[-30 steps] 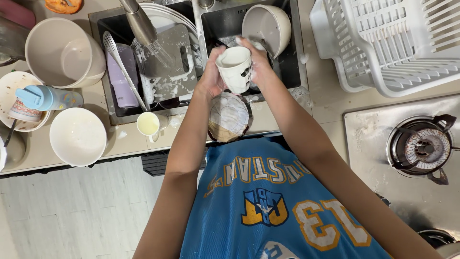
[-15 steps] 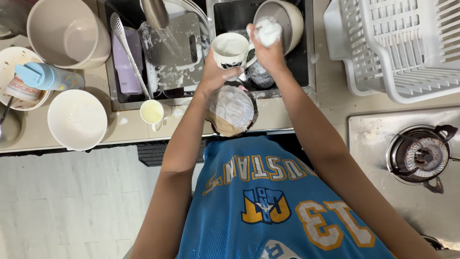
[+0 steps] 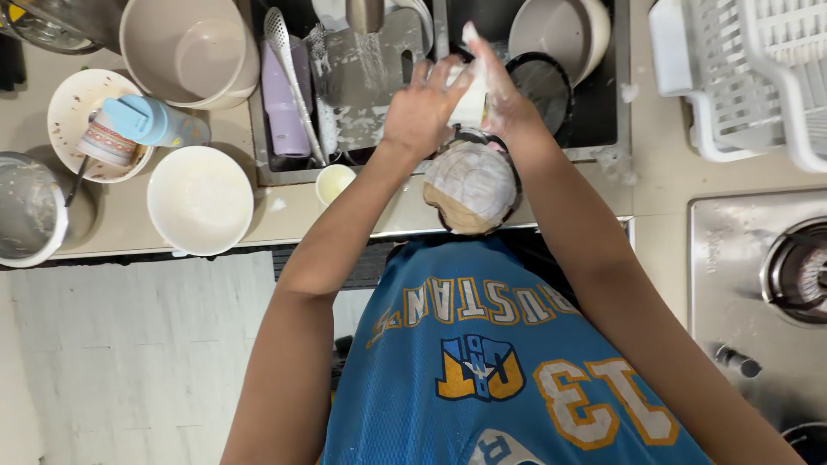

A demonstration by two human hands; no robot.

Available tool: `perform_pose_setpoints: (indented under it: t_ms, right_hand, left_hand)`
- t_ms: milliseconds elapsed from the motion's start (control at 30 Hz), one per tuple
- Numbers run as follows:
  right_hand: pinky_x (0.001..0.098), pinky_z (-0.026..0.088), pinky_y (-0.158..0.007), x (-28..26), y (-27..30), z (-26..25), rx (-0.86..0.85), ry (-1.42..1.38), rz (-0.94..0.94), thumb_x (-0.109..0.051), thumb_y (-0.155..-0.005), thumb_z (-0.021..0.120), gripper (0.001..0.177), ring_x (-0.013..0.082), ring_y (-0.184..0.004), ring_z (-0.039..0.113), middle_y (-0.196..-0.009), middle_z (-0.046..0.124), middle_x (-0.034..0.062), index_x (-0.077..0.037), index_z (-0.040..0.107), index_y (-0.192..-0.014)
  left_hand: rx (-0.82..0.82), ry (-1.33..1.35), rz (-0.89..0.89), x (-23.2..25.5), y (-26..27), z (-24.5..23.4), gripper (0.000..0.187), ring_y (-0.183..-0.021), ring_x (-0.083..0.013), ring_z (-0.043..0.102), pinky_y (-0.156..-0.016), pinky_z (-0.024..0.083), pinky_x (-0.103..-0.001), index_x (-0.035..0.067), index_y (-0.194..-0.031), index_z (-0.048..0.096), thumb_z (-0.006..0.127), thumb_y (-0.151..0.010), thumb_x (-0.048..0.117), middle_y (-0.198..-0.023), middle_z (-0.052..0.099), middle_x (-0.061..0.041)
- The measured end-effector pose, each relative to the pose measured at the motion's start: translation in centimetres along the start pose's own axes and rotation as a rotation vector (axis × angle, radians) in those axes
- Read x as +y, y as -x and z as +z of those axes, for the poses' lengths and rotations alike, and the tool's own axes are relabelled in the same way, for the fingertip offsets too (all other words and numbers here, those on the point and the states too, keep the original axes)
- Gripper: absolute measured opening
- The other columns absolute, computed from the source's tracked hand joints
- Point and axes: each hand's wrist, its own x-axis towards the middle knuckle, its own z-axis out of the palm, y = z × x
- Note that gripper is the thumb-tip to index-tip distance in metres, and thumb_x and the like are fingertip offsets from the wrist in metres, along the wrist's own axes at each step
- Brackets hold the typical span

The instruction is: The person washes dishes by hand at a double kitchen sink. They rinse a bowl under the tap, scrub bowls, plates, a mug, a cup and a pot lid with a yellow sponge, rinse each item, and set cleaned dishes on the counter beside the sink.

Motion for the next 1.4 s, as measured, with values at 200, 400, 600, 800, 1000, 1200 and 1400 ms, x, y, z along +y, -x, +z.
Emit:
perform_pose_setpoints:
  t_ms: [200, 400, 600, 800, 1000, 1200, 1400]
  right_hand:
    - [0.0283, 0.055, -0.069, 3.2, -4.2, -0.2, 0.417, 0.477, -0.548, -0.040, -0.099, 0.066, 0.034, 0.0108, -0.074, 0.067, -0.086, 0.071, 0.0004, -0.007, 0.073, -0.096]
    - [0.0262, 0.051, -0.075, 6.4, -5.2, -0.6, 0.854, 0.409, -1.130, -0.028, -0.100, 0.071, 0.023, 0.0086, -0.083, 0.060, -0.090, 0.065, -0.0021, -0.005, 0.069, -0.097]
    - [0.0326, 0.054, -0.078, 7.9, -3.3, 2.8, 0.726, -0.054, -0.822, -0.028, -0.094, 0.070, 0.021, 0.0149, -0.083, 0.065, -0.089, 0.067, 0.0018, -0.007, 0.067, -0.095]
    - [0.0362, 0.055, -0.078, 8.6, -3.2, 3.0, 0.619, -0.142, -0.865, -0.024, -0.092, 0.064, 0.020, 0.0181, -0.081, 0.068, -0.088, 0.068, 0.0046, -0.004, 0.068, -0.094]
    - [0.0322, 0.047, -0.077, 7.6, -2.1, 1.3, 0.609, 1.105, -1.063, -0.017, -0.102, 0.060, 0.018, 0.0147, -0.080, 0.058, -0.089, 0.062, 0.0063, -0.001, 0.063, -0.092]
    - [0.0275, 0.045, -0.076, 10.2, 0.0, 5.3, 0.388, 0.934, -1.169, -0.011, -0.110, 0.060, 0.016, 0.0095, -0.083, 0.054, -0.095, 0.059, 0.0030, 0.000, 0.056, -0.099]
    - [0.0297, 0.053, -0.078, 10.8, 0.9, 12.8, 0.455, 1.072, -1.292, -0.007, -0.102, 0.076, 0.025, 0.0127, -0.088, 0.062, -0.101, 0.062, 0.0057, -0.003, 0.051, -0.106]
  left_hand:
    - [-0.161, 0.263, -0.289, -3.8, 0.7, -2.8, 0.100, -0.115, -0.0409, 0.062, -0.093, 0.055, -0.051, 0.017, -0.144, 0.046, 0.096, -0.061, 0.044, -0.133, 0.060, -0.018]
    - [0.107, 0.844, -0.420, -7.3, 3.2, -1.9, 0.115, -0.123, -0.0290, 0.067, -0.105, 0.054, -0.036, -0.003, -0.147, 0.034, 0.099, -0.060, 0.035, -0.131, 0.066, -0.019]
    - [0.171, 1.198, -0.149, -7.5, 5.6, -1.6, 0.094, -0.124, -0.0260, 0.068, -0.108, 0.054, -0.039, 0.001, -0.141, 0.042, 0.097, -0.067, 0.017, -0.130, 0.069, -0.015]
    - [0.317, 1.291, -0.192, -6.4, 7.0, -2.2, 0.099, -0.122, -0.0248, 0.069, -0.110, 0.055, -0.038, 0.002, -0.142, 0.034, 0.096, -0.066, 0.012, -0.128, 0.069, -0.014]
    - [0.274, 1.283, -0.287, -7.3, 8.6, -1.5, 0.128, -0.136, -0.0278, 0.054, -0.117, 0.044, -0.039, -0.004, -0.154, 0.007, 0.100, -0.067, 0.014, -0.143, 0.054, -0.018]
    - [0.196, 1.359, -0.314, -7.7, 10.7, -1.6, 0.123, -0.141, -0.0280, 0.054, -0.122, 0.044, -0.038, -0.002, -0.159, 0.015, 0.097, -0.069, 0.012, -0.147, 0.056, -0.017]
    - [0.416, 1.241, -0.267, -7.5, 14.1, -1.9, 0.105, -0.137, -0.0272, 0.060, -0.121, 0.049, -0.040, -0.001, -0.155, 0.035, 0.098, -0.071, 0.008, -0.143, 0.060, -0.017]
